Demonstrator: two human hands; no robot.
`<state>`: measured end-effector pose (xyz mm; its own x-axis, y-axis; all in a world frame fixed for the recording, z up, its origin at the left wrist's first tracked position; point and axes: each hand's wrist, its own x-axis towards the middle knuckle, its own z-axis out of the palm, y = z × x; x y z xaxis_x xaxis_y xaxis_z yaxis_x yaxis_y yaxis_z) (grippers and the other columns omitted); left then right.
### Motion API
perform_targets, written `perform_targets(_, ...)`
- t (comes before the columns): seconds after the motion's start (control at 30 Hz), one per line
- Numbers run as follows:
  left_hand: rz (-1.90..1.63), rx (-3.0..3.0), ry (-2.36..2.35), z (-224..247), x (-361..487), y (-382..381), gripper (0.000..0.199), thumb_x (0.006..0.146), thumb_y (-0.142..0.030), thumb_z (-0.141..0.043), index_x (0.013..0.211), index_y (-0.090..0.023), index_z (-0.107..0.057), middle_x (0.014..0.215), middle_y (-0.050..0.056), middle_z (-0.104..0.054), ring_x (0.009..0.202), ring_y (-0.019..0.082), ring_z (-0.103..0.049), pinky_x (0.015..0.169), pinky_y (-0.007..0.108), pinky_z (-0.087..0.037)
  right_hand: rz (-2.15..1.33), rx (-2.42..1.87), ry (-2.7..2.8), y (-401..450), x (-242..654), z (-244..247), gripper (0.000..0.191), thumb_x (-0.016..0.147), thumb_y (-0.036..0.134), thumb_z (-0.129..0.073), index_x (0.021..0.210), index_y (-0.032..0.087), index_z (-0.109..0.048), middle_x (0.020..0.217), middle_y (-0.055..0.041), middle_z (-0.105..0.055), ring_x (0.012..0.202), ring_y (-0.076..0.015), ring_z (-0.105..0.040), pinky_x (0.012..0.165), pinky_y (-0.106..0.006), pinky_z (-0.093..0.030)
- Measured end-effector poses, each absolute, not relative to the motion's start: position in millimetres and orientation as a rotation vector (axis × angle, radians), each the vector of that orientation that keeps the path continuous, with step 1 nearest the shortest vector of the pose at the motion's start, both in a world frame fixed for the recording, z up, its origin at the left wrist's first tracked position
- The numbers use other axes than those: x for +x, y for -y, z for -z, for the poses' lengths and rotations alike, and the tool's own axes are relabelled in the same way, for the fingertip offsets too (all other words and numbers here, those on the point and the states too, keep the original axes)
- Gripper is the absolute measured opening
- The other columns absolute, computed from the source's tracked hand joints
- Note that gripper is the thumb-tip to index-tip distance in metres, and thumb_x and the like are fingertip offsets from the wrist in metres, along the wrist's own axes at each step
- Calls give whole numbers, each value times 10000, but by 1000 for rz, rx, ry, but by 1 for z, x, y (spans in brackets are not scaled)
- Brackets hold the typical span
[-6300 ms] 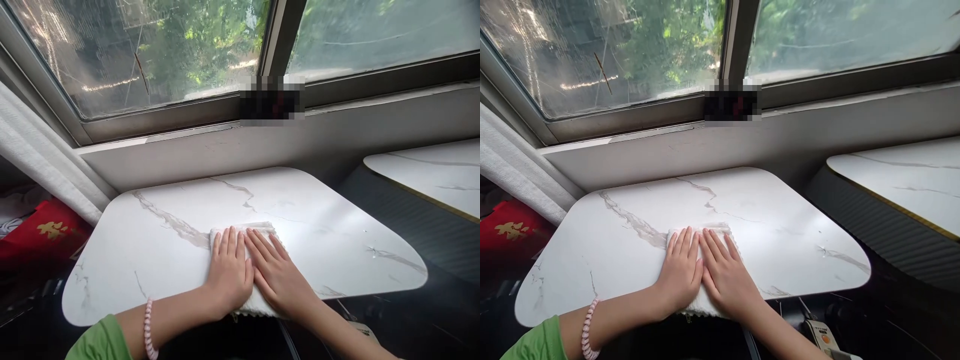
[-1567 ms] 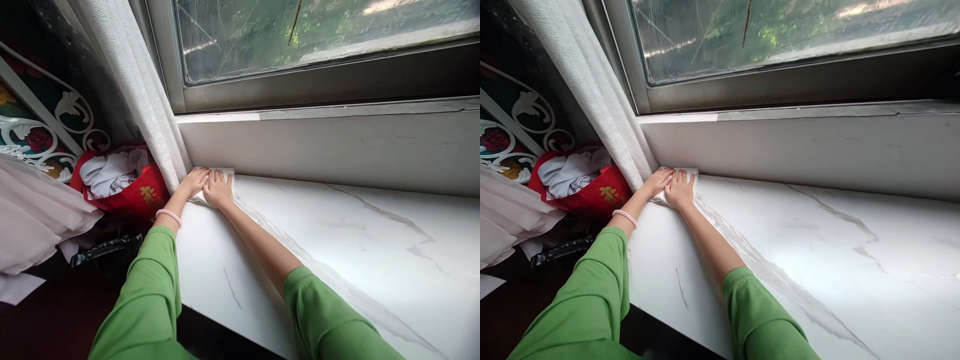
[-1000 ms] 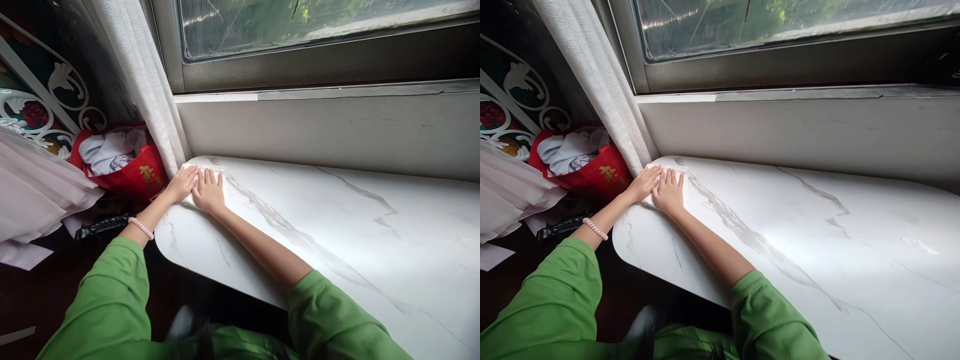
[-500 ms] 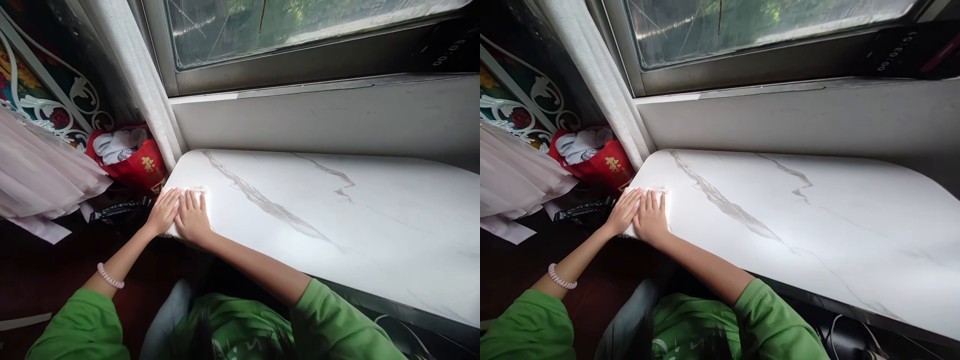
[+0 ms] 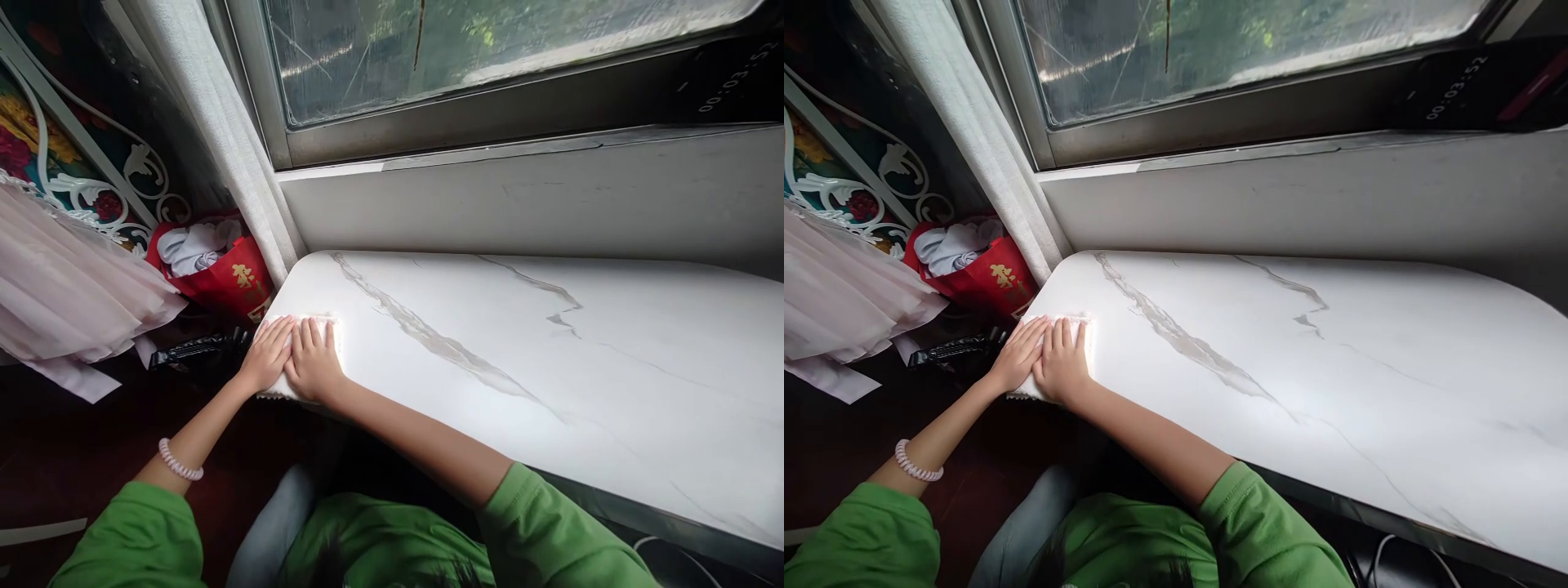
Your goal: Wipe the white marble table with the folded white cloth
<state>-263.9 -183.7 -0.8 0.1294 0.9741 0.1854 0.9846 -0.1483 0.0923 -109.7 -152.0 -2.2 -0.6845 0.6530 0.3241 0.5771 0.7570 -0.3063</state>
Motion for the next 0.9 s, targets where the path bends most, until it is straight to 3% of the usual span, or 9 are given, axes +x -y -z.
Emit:
perform_targets(0.1, 261, -2312, 2047, 2, -271, 159, 507, 966, -287, -198, 1416, -130, -368, 1491, 90, -369, 1398, 179, -277, 1173, 414, -163, -200, -910, 2560, 126, -116, 1, 631, 891, 327, -376, 1391, -57, -370, 1428, -290, -385, 1334, -404, -303, 1080, -618, -132)
perform_targets(0.23, 222, -2308, 2068, 3, -282, 105, 503, 962, -281, -206, 1413, -130, -368, 1499, 80, -356, 1401, 175, -268, 1178, 397, -134, -209, -947, 2526, 75, -128, 5, 596, 896, 326, -349, 1380, -18, -402, 1420, -248, -417, 1337, -356, -315, 1116, -560, -82)
perform_targets(0.37, 233, -2351, 2064, 2, -292, 36, 481, 954, -280, -255, 1408, -169, -371, 1501, 52, -356, 1398, 157, -269, 1175, 378, -137, -264, -1080, 2499, 17, -143, 9, 615, 913, 331, -311, 1421, -14, -336, 1482, -229, -338, 1390, -315, -246, 1133, -497, -82)
perform_targets(0.57, 223, -2400, 2046, 3, -300, -55, 465, 945, -258, -298, 1389, -154, -394, 1483, 70, -385, 1385, 157, -294, 1172, 373, -140, -248, -1250, 2429, -55, -158, 12, 600, 922, 295, -258, 1435, -10, -312, 1500, -216, -310, 1403, -293, -224, 1130, -493, -86)
perform_targets(0.9, 269, -2333, 2024, 12, -293, -87, 455, 960, -252, -290, 1387, -142, -399, 1471, 84, -401, 1373, 179, -314, 1167, 410, -160, -198, -1173, 2424, -98, -152, 26, 586, 914, 302, -251, 1416, 18, -356, 1479, -196, -362, 1383, -271, -275, 1116, -487, -129)
